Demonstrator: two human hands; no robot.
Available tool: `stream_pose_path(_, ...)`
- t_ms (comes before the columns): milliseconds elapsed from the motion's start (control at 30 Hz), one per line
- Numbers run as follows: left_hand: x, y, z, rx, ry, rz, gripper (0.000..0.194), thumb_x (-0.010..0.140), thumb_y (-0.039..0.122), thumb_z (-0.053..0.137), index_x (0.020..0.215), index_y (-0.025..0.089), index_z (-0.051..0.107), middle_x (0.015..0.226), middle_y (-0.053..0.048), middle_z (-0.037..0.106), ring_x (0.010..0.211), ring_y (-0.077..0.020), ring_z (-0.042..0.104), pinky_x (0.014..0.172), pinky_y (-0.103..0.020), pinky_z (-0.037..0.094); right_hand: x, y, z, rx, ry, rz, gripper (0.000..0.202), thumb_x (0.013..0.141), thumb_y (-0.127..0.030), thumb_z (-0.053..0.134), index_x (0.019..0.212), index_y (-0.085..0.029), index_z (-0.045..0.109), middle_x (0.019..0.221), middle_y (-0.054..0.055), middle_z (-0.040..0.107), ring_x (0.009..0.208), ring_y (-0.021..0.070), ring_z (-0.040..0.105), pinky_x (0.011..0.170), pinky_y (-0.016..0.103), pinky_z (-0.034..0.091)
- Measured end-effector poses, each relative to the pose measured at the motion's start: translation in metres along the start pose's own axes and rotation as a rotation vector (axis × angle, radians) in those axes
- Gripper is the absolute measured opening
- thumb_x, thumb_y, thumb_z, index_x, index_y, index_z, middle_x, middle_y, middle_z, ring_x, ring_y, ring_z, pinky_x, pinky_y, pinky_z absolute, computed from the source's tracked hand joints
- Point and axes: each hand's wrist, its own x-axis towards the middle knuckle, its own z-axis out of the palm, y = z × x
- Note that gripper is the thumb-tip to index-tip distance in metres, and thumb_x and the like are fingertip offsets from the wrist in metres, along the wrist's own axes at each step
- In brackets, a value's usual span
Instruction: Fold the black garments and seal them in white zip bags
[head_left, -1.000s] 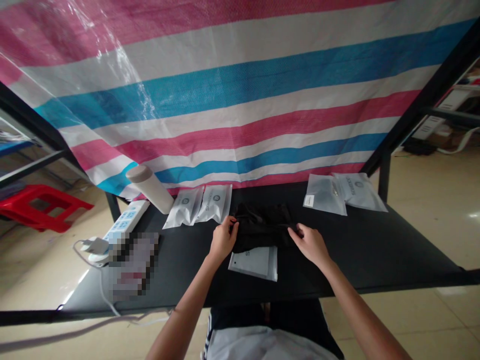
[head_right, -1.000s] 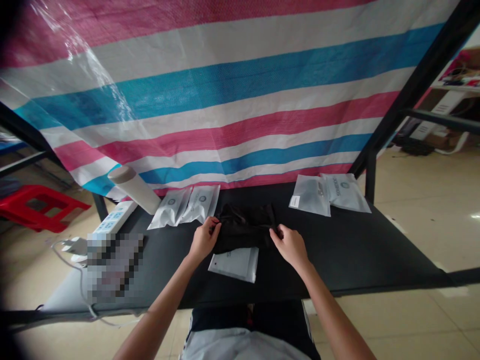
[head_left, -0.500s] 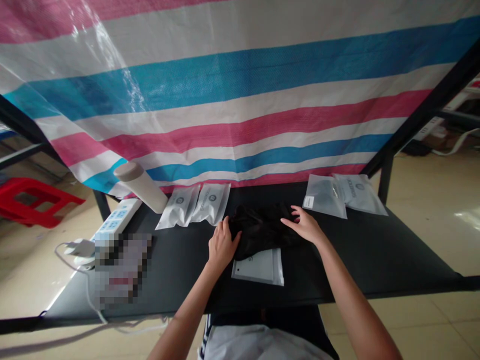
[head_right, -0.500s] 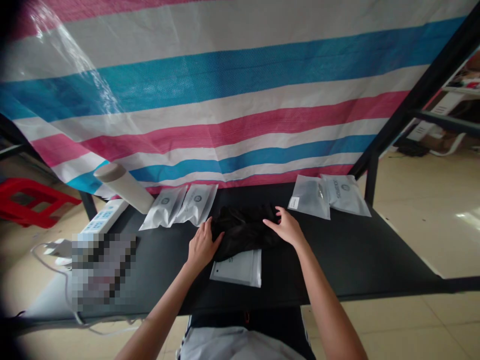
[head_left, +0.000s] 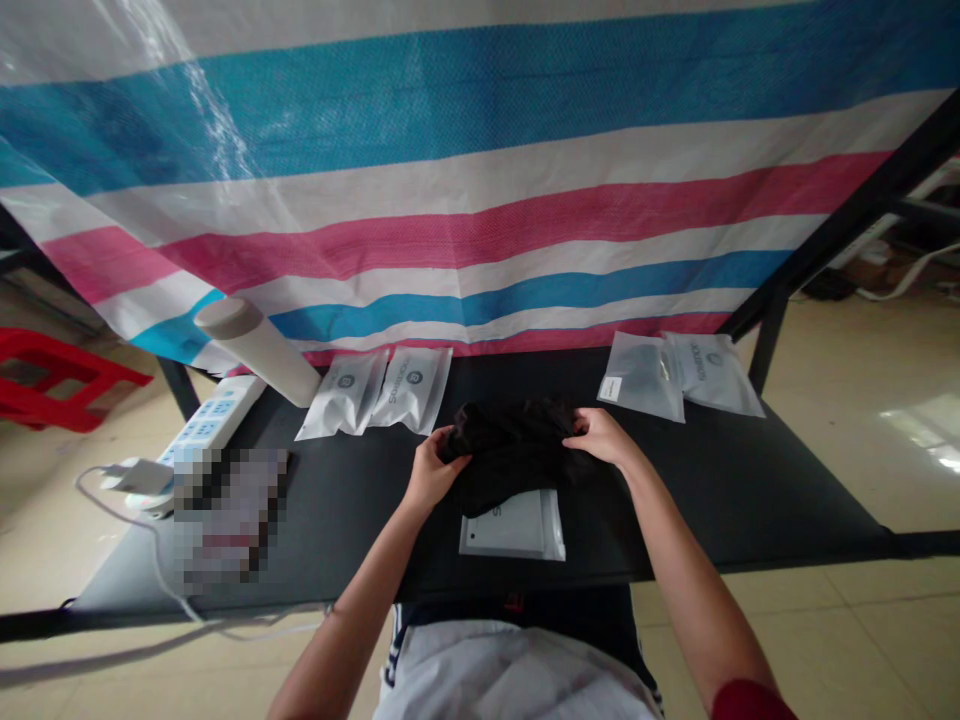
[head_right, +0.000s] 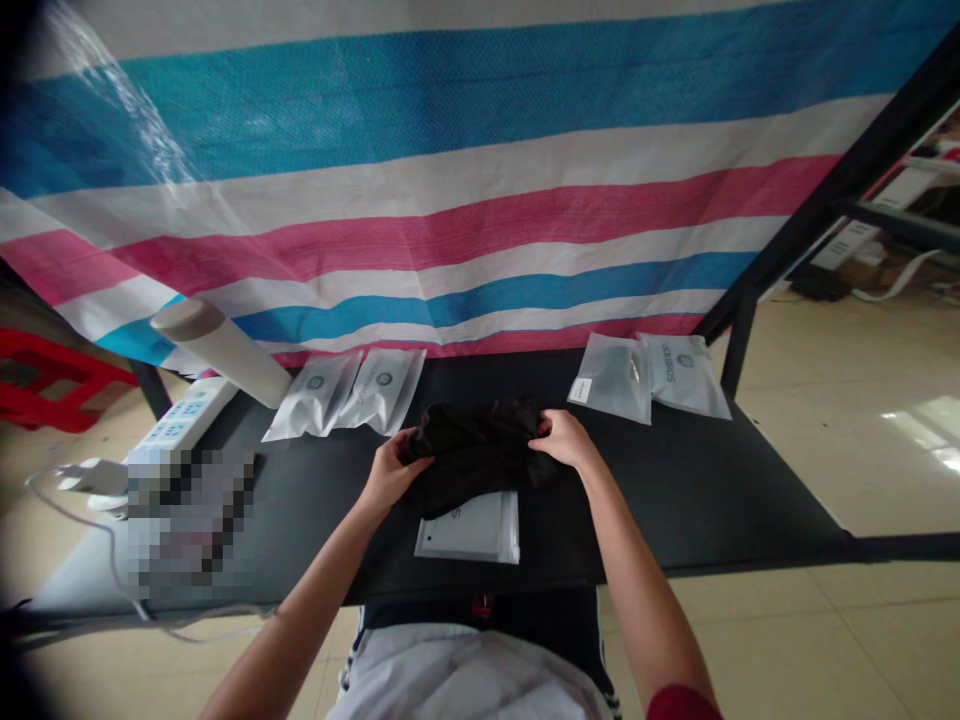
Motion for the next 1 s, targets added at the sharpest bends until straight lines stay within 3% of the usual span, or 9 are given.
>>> stream_pose_path(133, 0.003, 0.004, 0.002, -0.195, -0.046, -0.162, 0.061, 0.062, 0.031, 0.081, 0.117, 0.012, 0.061, 0.097, -0.007, 0.074, 0.089, -0.0217, 0.070, 0.080, -0.033, 0.056, -0.008, 0.000, -0.001, 0.193, -0.034, -0.097, 0.020, 0.065, -0.020, 0.068, 0.085, -0.016, 0.068, 0.082, 0.005, 0.072, 0.079, 0.0226, 0.067, 0.072, 0.031, 0.051)
stream_pose_path(233, 0.007, 0.006, 0.003, -0.190, -0.131, -0.179, 0.049, 0.062, 0.030, 0.080, 0.106, 0.012, 0.067, 0.089, -0.005, 0.074, 0.079, -0.0200, 0.069, 0.071, -0.030, 0.056, -0.015, -0.002, -0.005, 0.321, 0.023, -0.118, 0.031, 0.065, -0.021, 0.067, 0.096, -0.016, 0.067, 0.090, 0.004, 0.072, 0.084, 0.0221, 0.065, 0.076, 0.032, 0.049)
stream_pose_path(300, 0.009, 0.006, 0.003, -0.097, -0.192, -0.155, 0.036, 0.062, 0.028, 0.079, 0.093, 0.012, 0.070, 0.079, -0.003, 0.073, 0.069, -0.0176, 0.067, 0.061, -0.026, 0.052, -0.019, -0.003, -0.008, 0.339, 0.023, -0.086, 0.023, 0.065, -0.025, 0.067, 0.087, -0.015, 0.068, 0.082, 0.003, 0.070, 0.077, 0.0207, 0.062, 0.070, 0.030, 0.046)
stream_pose_path(400, 0.007, 0.005, 0.004, -0.005, -0.193, -0.029, 0.017, 0.063, 0.023, 0.073, 0.076, 0.013, 0.068, 0.065, 0.001, 0.065, 0.059, -0.0133, 0.059, 0.053, -0.021, 0.043, -0.023, -0.003, -0.012, 0.333, -0.026, -0.077, 0.012, 0.068, -0.026, 0.064, 0.068, -0.015, 0.065, 0.070, 0.000, 0.061, 0.067, 0.0165, 0.055, 0.063, 0.027, 0.039)
stream_pose_path(500, 0.001, 0.006, 0.005, -0.056, -0.123, 0.150, 0.002, 0.062, 0.014, 0.061, 0.064, 0.015, 0.061, 0.069, 0.000, 0.063, 0.067, -0.0134, 0.059, 0.061, -0.022, 0.045, -0.025, -0.002, -0.014, 0.325, -0.020, -0.177, 0.012, 0.068, -0.022, 0.060, 0.057, -0.016, 0.059, 0.064, -0.002, 0.050, 0.063, 0.0131, 0.046, 0.060, 0.026, 0.032)
stream_pose_path(667, -0.014, 0.009, -0.001, 0.077, -0.207, 0.468, 0.016, 0.062, 0.006, 0.045, 0.054, 0.019, 0.048, 0.075, -0.004, 0.066, 0.087, -0.0190, 0.060, 0.080, -0.031, 0.047, -0.026, 0.000, -0.015, 0.265, 0.029, -0.325, 0.014, 0.062, -0.014, 0.051, 0.050, -0.017, 0.058, 0.069, 0.000, 0.044, 0.065, 0.0133, 0.045, 0.060, 0.027, 0.032)
stream_pose_path(767, -0.024, 0.014, -0.009, 0.298, -0.256, 0.538, 0.025, 0.057, 0.002, 0.042, 0.067, 0.019, 0.058, 0.080, -0.005, 0.066, 0.094, -0.0212, 0.058, 0.085, -0.035, 0.046, -0.030, -0.002, -0.016, 0.177, 0.048, -0.351, 0.015, 0.063, -0.012, 0.050, 0.054, -0.018, 0.061, 0.076, 0.002, 0.048, 0.072, 0.0157, 0.051, 0.065, 0.028, 0.038)
stream_pose_path(900, -0.040, 0.030, -0.012, 0.555, -0.318, 0.527, 0.060, 0.061, 0.007, 0.051, 0.120, 0.016, 0.057, 0.109, -0.011, 0.063, 0.105, -0.0266, 0.054, 0.091, -0.042, 0.044, -0.040, -0.008, -0.021, 0.077, 0.017, -0.365, 0.021, 0.066, -0.009, 0.051, 0.062, -0.020, 0.068, 0.097, 0.006, 0.060, 0.094, 0.0211, 0.060, 0.083, 0.034, 0.047)
stream_pose_path(1000, -0.051, 0.041, -0.006, 0.668, -0.425, 0.580, 0.054, 0.066, 0.020, 0.062, 0.120, 0.018, 0.059, 0.116, -0.012, 0.060, 0.113, -0.0313, 0.050, 0.096, -0.047, 0.041, -0.047, -0.008, -0.022, 0.037, 0.025, -0.362, 0.025, 0.066, -0.006, 0.050, 0.061, -0.022, 0.069, 0.106, 0.006, 0.065, 0.104, 0.0232, 0.062, 0.094, 0.039, 0.046)
